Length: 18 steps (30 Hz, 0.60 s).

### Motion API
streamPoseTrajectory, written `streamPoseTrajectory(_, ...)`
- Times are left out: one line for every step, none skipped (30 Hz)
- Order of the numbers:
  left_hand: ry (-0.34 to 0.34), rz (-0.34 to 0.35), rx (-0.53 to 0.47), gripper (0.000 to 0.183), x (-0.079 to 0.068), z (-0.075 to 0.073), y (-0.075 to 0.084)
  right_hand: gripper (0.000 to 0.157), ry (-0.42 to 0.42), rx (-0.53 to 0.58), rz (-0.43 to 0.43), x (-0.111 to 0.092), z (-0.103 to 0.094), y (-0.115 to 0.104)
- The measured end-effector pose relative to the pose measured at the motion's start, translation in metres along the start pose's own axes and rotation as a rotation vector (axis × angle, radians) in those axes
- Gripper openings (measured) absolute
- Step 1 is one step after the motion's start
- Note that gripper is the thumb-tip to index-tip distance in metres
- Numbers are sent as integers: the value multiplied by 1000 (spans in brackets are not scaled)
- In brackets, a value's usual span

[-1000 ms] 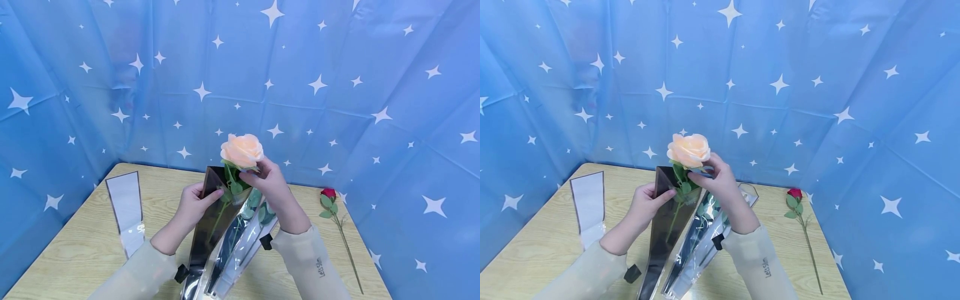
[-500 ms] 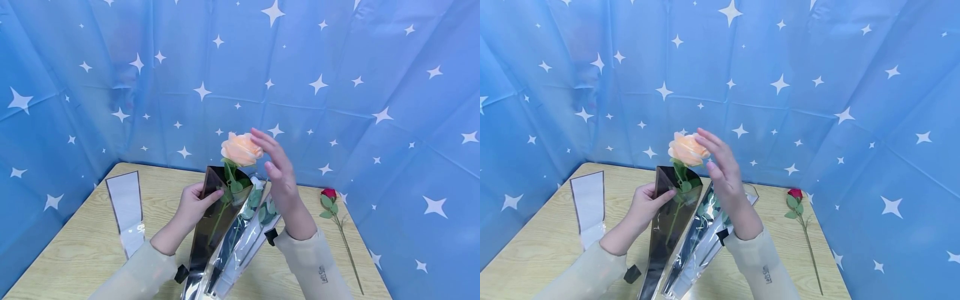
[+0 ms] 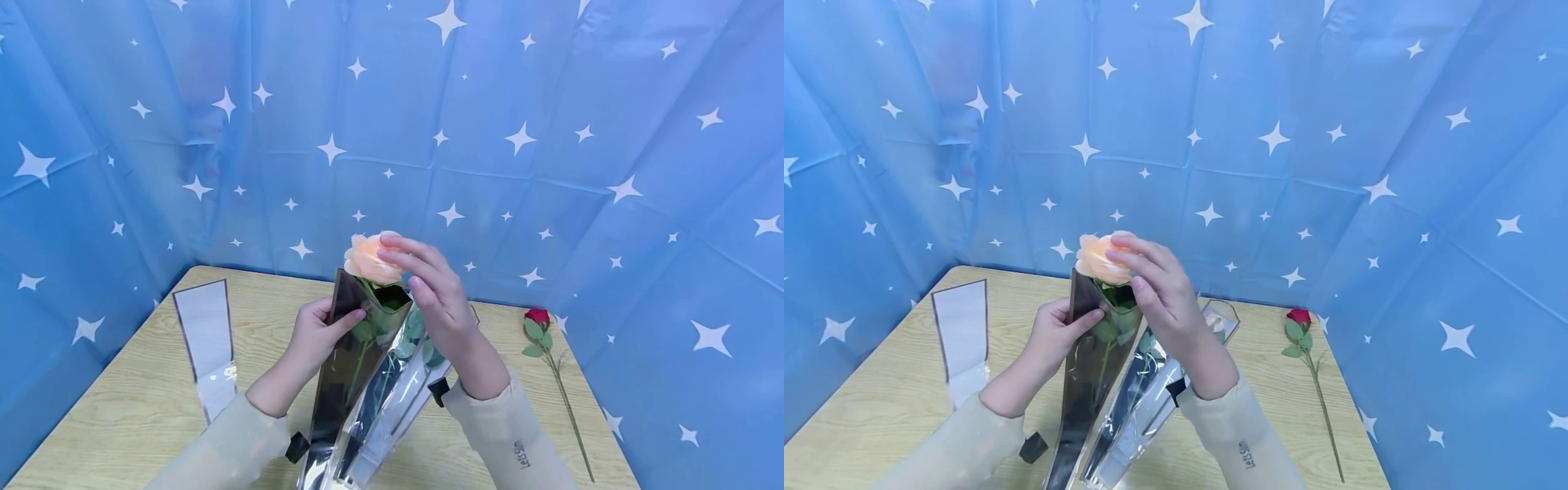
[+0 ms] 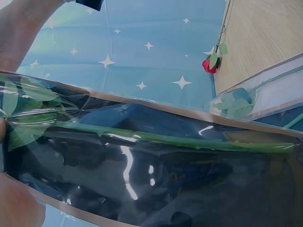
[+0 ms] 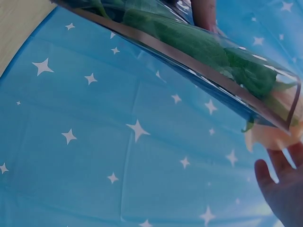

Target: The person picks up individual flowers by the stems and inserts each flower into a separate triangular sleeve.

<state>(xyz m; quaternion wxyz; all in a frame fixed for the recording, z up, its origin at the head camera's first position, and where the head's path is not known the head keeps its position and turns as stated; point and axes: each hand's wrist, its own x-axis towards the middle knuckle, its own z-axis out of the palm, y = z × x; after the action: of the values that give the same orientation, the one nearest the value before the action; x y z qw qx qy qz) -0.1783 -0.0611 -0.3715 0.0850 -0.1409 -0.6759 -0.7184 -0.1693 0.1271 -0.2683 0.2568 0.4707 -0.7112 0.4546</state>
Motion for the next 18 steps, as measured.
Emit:
streamPoseTrajectory(-1, 1, -2, 19, 0, 0, 0, 46, -4, -5, -2, 0, 0, 0)
streamPoseTrajectory(-1, 2, -4, 20, 0, 0, 1, 46, -8, -7, -6, 0, 1, 0)
streamPoseTrajectory(0, 4, -7, 19, 0, 0, 1, 46, -9, -14, -10, -1, 1, 0)
streamPoseTrajectory(1, 4, -11, 19, 0, 0, 1, 45, -11, -21, -14, -1, 2, 0)
streamPoseTrajectory(2, 4, -14, 19, 0, 0, 1, 45, -11, -26, -19, -1, 2, 1)
streamPoseTrajectory(3, 9, -14, 19, 0, 0, 1, 44, -13, -31, -23, -1, 3, 1)
streamPoseTrajectory(5, 10, -13, 19, 0, 0, 1, 44, -15, -36, -28, -2, 3, 1)
streamPoseTrajectory(6, 12, -10, 19, 0, -1, 1, 43, -16, -42, -31, -2, 4, 2)
streamPoseTrajectory(8, 14, -7, 19, 0, -1, 1, 43, -19, -50, -34, -3, 4, 2)
streamPoseTrajectory(10, 12, -2, 19, 0, -1, 1, 43, -21, -60, -37, -3, 5, 3)
streamPoseTrajectory(13, 13, 2, 19, 0, -1, 1, 43, -23, -70, -40, -3, 5, 3)
streamPoseTrajectory(16, 15, 7, 18, 0, -1, 1, 43, -24, -79, -41, -4, 5, 3)
streamPoseTrajectory(19, 14, 11, 18, 0, -2, 2, 43, -24, -88, -41, -5, 6, 4)
streamPoseTrajectory(21, 13, 13, 18, 0, -2, 2, 44, -24, -97, -41, -5, 6, 4)
streamPoseTrajectory(23, 13, 15, 18, 0, -2, 2, 44, -24, -105, -40, -5, 6, 5)
streamPoseTrajectory(25, 12, 17, 18, 0, -2, 2, 45, -25, -111, -39, -6, 7, 5)
streamPoseTrajectory(26, 11, 19, 18, 0, -3, 3, 45, -26, -114, -37, -6, 7, 5)
streamPoseTrajectory(27, 9, 22, 18, 1, -3, 3, 45, -27, -118, -33, -6, 7, 5)
